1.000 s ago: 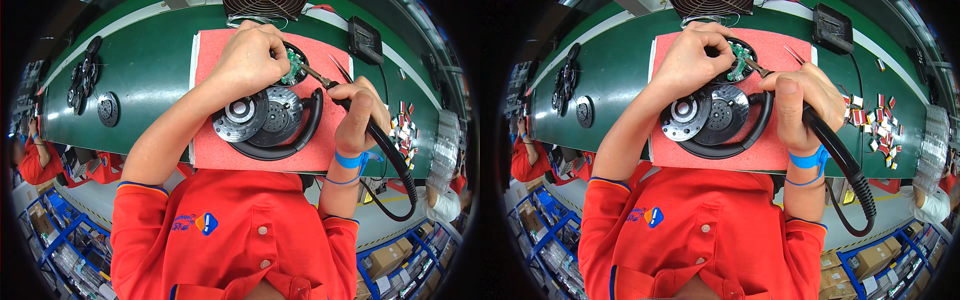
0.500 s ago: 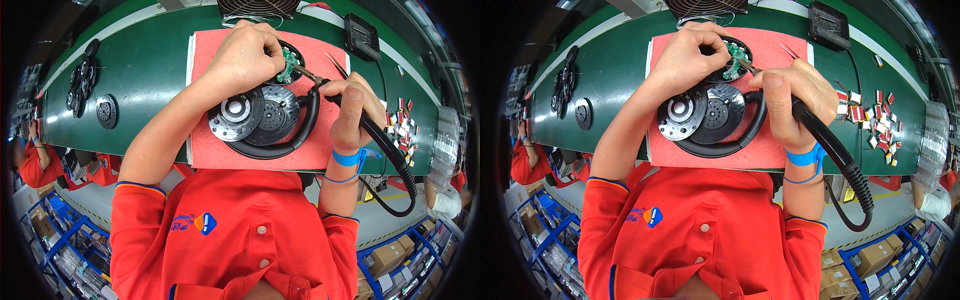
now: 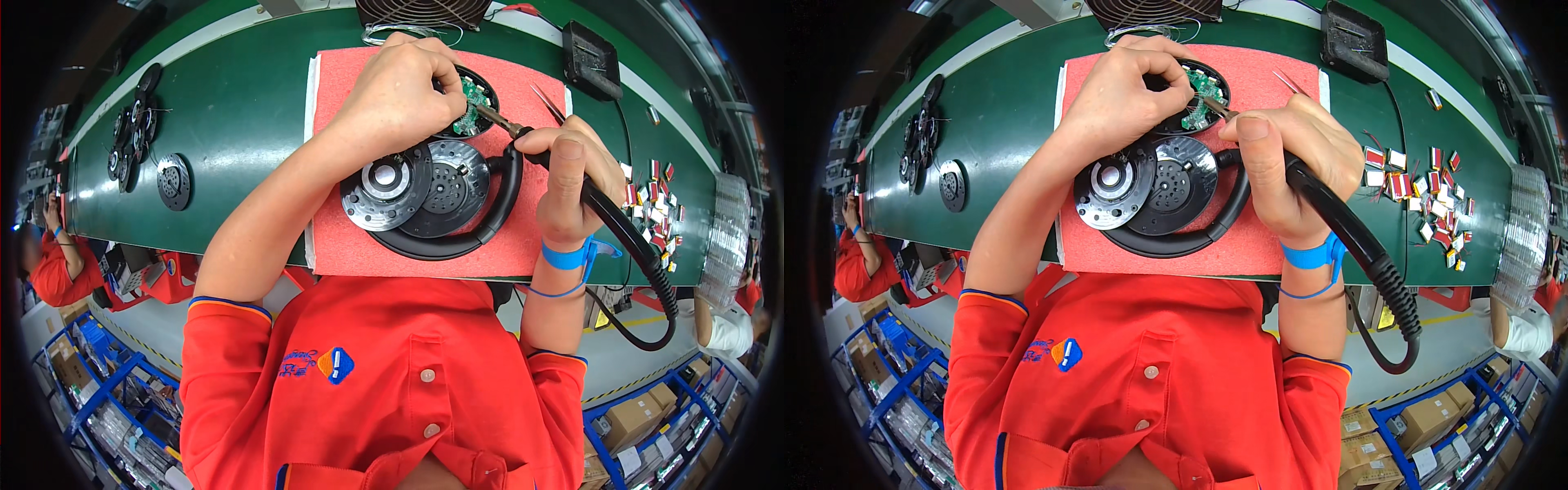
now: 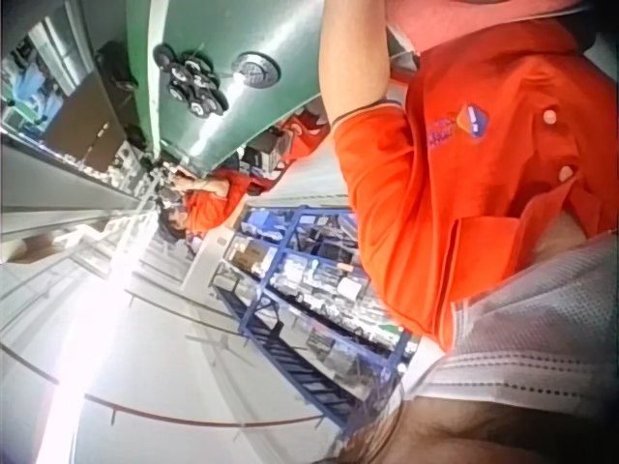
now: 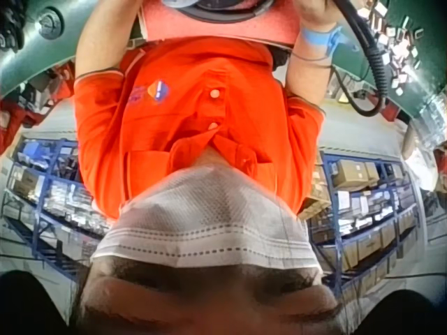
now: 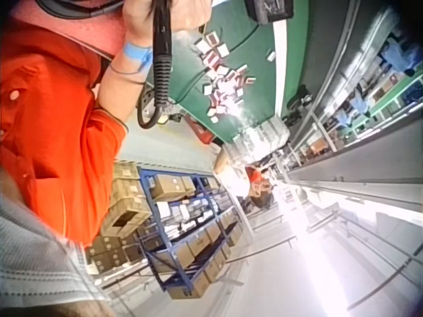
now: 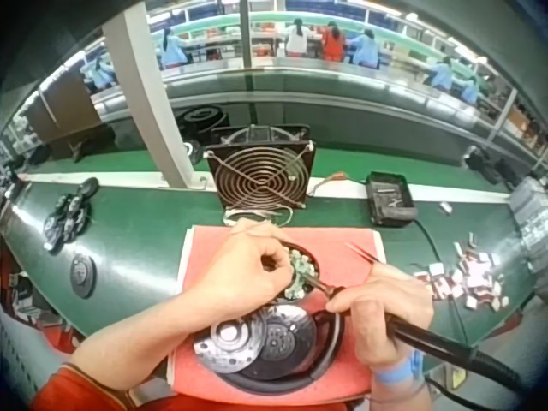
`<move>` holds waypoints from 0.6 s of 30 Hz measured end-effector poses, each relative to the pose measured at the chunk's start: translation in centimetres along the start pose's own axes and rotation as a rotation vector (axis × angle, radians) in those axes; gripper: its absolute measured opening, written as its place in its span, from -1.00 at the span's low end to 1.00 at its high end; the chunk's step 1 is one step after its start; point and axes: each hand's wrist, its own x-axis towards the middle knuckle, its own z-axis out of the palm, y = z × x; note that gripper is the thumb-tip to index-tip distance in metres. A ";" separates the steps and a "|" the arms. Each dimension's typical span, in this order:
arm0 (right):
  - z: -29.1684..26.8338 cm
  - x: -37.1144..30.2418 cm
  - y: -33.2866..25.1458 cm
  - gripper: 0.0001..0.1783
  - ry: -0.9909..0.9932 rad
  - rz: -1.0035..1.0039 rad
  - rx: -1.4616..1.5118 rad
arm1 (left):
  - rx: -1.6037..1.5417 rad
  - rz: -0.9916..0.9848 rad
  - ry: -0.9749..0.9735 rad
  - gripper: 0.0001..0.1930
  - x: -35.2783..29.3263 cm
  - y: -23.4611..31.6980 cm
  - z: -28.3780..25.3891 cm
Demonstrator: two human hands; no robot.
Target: Soldering wires and components onto a printed circuit board for headphone assembly.
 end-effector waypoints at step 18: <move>-0.5 0.2 -0.5 -0.52 -0.028 -0.071 -0.062 | -0.030 0.012 -0.035 -0.87 0.2 -0.2 -0.4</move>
